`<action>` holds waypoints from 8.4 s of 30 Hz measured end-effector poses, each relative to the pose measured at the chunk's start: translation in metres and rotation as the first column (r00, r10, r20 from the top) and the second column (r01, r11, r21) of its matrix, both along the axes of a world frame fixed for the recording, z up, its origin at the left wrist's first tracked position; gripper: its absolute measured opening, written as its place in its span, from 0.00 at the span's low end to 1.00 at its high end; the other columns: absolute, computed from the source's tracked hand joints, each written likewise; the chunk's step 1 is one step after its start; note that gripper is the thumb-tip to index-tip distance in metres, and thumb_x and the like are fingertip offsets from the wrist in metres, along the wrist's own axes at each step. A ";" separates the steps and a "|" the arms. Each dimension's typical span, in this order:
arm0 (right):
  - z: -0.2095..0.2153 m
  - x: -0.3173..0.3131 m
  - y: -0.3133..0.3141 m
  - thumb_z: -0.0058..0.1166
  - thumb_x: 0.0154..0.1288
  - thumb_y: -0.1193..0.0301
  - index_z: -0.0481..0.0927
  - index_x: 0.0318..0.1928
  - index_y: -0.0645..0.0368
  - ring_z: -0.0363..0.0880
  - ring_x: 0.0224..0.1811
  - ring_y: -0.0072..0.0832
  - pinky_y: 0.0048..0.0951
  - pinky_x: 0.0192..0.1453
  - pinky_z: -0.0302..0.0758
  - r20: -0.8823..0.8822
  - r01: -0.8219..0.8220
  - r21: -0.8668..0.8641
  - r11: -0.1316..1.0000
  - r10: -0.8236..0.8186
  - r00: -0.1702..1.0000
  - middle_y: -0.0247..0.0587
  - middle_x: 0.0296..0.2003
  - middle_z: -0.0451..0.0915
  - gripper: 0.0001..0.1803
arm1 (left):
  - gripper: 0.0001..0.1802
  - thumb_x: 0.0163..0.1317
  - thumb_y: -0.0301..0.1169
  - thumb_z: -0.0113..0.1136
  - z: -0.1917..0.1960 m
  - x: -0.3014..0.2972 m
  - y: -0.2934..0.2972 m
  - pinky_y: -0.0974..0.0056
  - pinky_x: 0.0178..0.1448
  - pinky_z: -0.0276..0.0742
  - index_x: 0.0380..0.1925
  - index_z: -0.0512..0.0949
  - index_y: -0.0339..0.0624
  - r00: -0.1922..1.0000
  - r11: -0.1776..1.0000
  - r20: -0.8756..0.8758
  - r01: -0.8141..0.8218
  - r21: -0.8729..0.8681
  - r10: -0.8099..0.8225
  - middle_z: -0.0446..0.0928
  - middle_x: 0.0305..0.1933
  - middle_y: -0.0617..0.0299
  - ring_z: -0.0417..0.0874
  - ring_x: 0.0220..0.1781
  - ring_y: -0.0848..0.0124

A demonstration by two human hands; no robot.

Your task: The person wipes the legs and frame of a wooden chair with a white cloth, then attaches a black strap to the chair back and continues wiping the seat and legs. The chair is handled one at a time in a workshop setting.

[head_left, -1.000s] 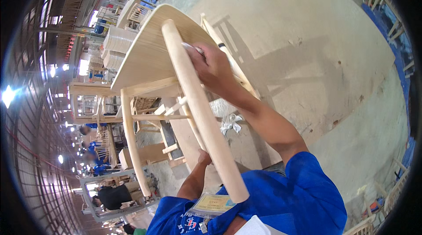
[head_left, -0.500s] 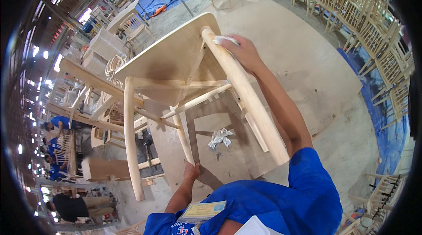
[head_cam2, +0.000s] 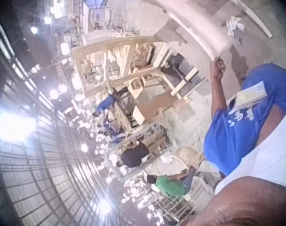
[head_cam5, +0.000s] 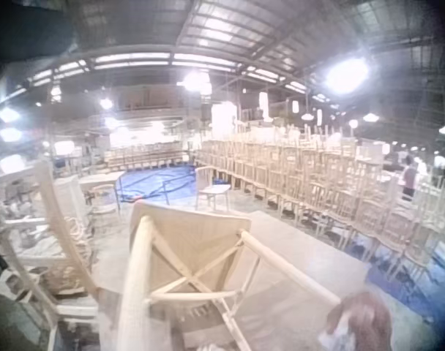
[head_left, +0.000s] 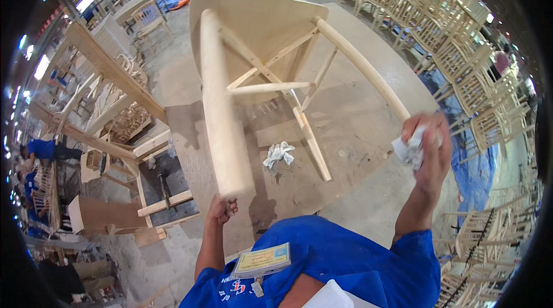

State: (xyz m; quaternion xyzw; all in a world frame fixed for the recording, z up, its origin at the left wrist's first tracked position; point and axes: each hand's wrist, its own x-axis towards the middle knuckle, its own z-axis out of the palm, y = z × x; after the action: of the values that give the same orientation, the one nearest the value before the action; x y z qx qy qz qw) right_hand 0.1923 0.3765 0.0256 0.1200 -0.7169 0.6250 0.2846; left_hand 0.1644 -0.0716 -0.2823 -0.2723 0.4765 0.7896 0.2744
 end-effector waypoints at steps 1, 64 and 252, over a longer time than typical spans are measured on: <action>0.016 -0.007 -0.002 0.45 0.82 0.59 0.77 0.44 0.61 0.70 0.33 0.19 0.20 0.36 0.66 -0.033 0.075 0.015 0.997 -0.075 0.997 0.34 0.33 0.76 0.17 | 0.09 0.67 0.35 0.63 0.012 -0.002 -0.004 0.66 0.19 0.69 0.41 0.74 0.47 0.997 0.996 -0.081 0.022 0.089 -0.015 0.67 0.22 0.71 0.70 0.16 0.76; -0.315 -0.366 0.147 0.62 0.66 0.62 0.83 0.44 0.58 0.84 0.43 0.46 0.40 0.49 0.79 0.423 0.338 -0.108 0.935 -0.264 0.867 0.50 0.39 0.85 0.14 | 0.20 0.61 0.31 0.63 0.221 -0.031 0.303 0.67 0.16 0.69 0.46 0.66 0.35 0.941 1.000 -0.339 0.013 -0.004 -0.014 0.67 0.18 0.62 0.68 0.12 0.72; -0.196 -0.383 -0.233 0.56 0.62 0.73 0.84 0.38 0.59 0.80 0.49 0.44 0.42 0.58 0.75 -0.021 0.039 0.785 0.618 -0.036 0.999 0.47 0.38 0.84 0.07 | 0.36 0.73 0.60 0.40 0.134 -0.064 0.102 0.47 0.54 0.72 0.16 0.75 0.43 0.199 0.912 -0.974 -0.372 -0.174 -0.105 0.73 0.18 0.60 0.75 0.28 0.61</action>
State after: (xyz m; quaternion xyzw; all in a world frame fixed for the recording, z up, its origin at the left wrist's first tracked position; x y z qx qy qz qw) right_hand -0.1907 0.1439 -0.1703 0.2182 -0.9198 0.2431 0.2175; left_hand 0.1006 0.0301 -0.1483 0.1957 0.6556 0.6970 -0.2144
